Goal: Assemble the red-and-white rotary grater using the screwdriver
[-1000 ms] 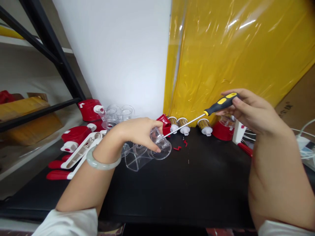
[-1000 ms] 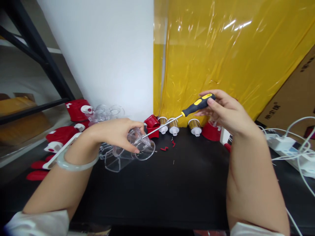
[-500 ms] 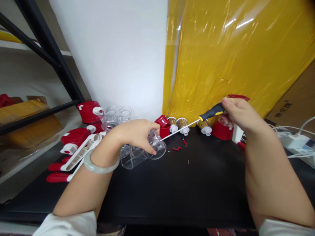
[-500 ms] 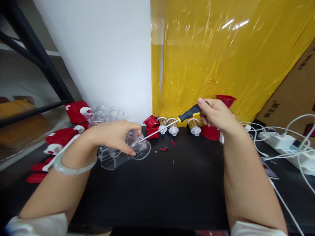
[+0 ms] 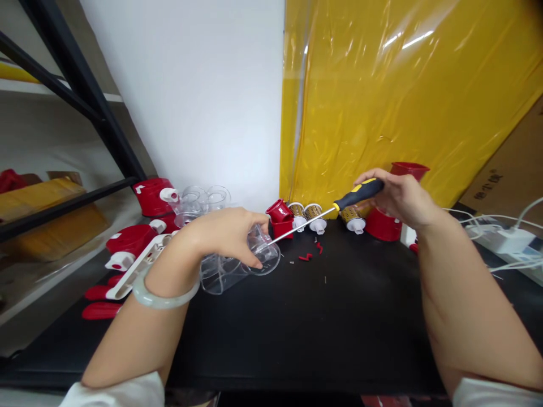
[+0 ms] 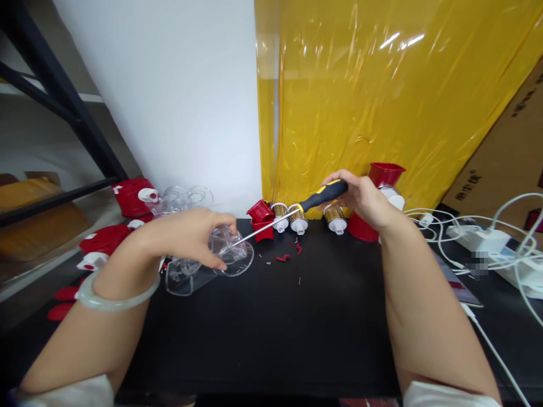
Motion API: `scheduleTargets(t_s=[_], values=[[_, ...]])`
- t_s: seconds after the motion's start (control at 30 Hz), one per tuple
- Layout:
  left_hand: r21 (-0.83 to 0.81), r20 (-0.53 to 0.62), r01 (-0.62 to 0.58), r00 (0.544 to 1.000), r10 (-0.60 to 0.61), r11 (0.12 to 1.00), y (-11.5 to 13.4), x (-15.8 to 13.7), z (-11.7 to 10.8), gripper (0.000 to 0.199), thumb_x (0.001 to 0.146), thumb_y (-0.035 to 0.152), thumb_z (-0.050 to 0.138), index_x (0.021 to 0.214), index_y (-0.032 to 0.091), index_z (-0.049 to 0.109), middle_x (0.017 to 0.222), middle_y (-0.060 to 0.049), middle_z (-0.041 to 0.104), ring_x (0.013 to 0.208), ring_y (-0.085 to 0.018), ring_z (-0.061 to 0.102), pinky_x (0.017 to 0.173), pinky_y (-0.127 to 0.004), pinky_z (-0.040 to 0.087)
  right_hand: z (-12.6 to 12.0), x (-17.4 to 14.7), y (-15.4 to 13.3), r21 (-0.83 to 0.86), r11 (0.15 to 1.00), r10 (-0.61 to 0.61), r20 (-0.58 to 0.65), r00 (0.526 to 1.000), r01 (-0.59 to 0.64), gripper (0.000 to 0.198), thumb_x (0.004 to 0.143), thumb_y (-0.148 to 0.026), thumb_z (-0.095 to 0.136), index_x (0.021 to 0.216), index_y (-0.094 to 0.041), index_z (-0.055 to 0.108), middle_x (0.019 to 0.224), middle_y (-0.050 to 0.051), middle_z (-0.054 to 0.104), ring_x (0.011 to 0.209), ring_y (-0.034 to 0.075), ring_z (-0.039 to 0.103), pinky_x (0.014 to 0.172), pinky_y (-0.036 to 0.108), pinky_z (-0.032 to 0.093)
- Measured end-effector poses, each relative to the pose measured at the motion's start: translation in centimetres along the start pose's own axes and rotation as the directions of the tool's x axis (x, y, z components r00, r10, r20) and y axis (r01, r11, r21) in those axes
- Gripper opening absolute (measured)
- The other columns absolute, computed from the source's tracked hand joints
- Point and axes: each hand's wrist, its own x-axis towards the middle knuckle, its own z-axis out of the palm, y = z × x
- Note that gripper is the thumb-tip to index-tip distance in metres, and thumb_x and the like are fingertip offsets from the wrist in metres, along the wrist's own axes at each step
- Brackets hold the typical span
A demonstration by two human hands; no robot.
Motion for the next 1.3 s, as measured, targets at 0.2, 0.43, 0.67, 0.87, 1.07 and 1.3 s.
scheduleTargets(t_s=[0.2,0.43,0.67,0.87,1.07,1.3], values=[[0.016,-0.024,0.025,0.999,-0.025,1.000,-0.3,-0.1,0.1,0.059,0.062,0.055,0.078,0.111,0.025,0.065,0.078,0.000,0.069,0.069,-0.020,0.062,0.061,-0.028,0.036,0.7,0.0,0.1,-0.031,0.998,-0.063,-0.048,0.997,0.061,0.034,0.088,-0.058,0.061,0.093,-0.024,0.056,0.056,-0.003,0.064,0.040,0.015,0.057,0.043,0.026,0.047],[0.058,-0.016,0.052,0.999,-0.051,0.997,0.0,-0.1,0.0,0.058,0.062,0.055,0.078,0.110,0.025,0.064,0.066,0.001,0.064,0.063,-0.021,0.059,0.055,-0.028,0.031,0.9,0.2,0.0,0.139,0.986,-0.094,0.002,0.996,0.093,0.039,0.076,-0.051,0.076,0.100,-0.026,0.058,0.098,0.003,0.075,0.087,0.021,0.072,0.072,0.032,0.058],[0.080,-0.026,0.046,0.999,-0.045,0.996,-0.2,-0.2,0.0,0.058,0.059,0.054,0.079,0.108,0.026,0.065,0.068,0.000,0.065,0.065,-0.022,0.060,0.056,-0.028,0.032,0.6,0.1,0.1,-0.183,0.983,-0.023,-0.064,0.998,0.011,0.056,0.089,-0.073,0.045,0.069,-0.022,0.057,0.046,0.002,0.057,0.039,0.015,0.052,0.041,0.026,0.042],[0.080,-0.038,0.059,0.998,-0.057,0.995,-0.1,-0.2,0.0,0.060,0.061,0.056,0.078,0.111,0.027,0.064,0.066,0.001,0.064,0.065,-0.022,0.061,0.056,-0.029,0.031,0.8,0.1,0.1,0.013,0.997,-0.078,-0.018,0.997,0.078,0.037,0.082,-0.055,0.070,0.103,-0.025,0.061,0.080,0.002,0.074,0.062,0.018,0.068,0.054,0.028,0.054],[0.131,-0.038,0.064,0.998,-0.059,0.989,0.1,-0.1,0.0,0.058,0.061,0.054,0.079,0.110,0.026,0.065,0.070,-0.001,0.066,0.066,-0.023,0.061,0.056,-0.029,0.031,1.0,0.5,0.3,0.005,1.000,-0.009,-0.024,1.000,0.009,0.036,0.086,-0.060,0.058,0.089,-0.025,0.059,0.076,0.002,0.073,0.065,0.019,0.071,0.056,0.031,0.056],[0.135,-0.041,0.072,0.997,-0.067,0.988,-0.7,0.1,0.0,0.062,0.060,0.055,0.078,0.112,0.025,0.064,0.072,-0.002,0.068,0.072,-0.025,0.063,0.057,-0.029,0.032,0.8,0.8,1.3,-0.164,0.985,0.049,-0.071,0.996,-0.060,0.042,0.088,-0.064,0.057,0.075,-0.024,0.053,0.042,-0.005,0.052,0.031,0.012,0.045,0.037,0.024,0.041]])
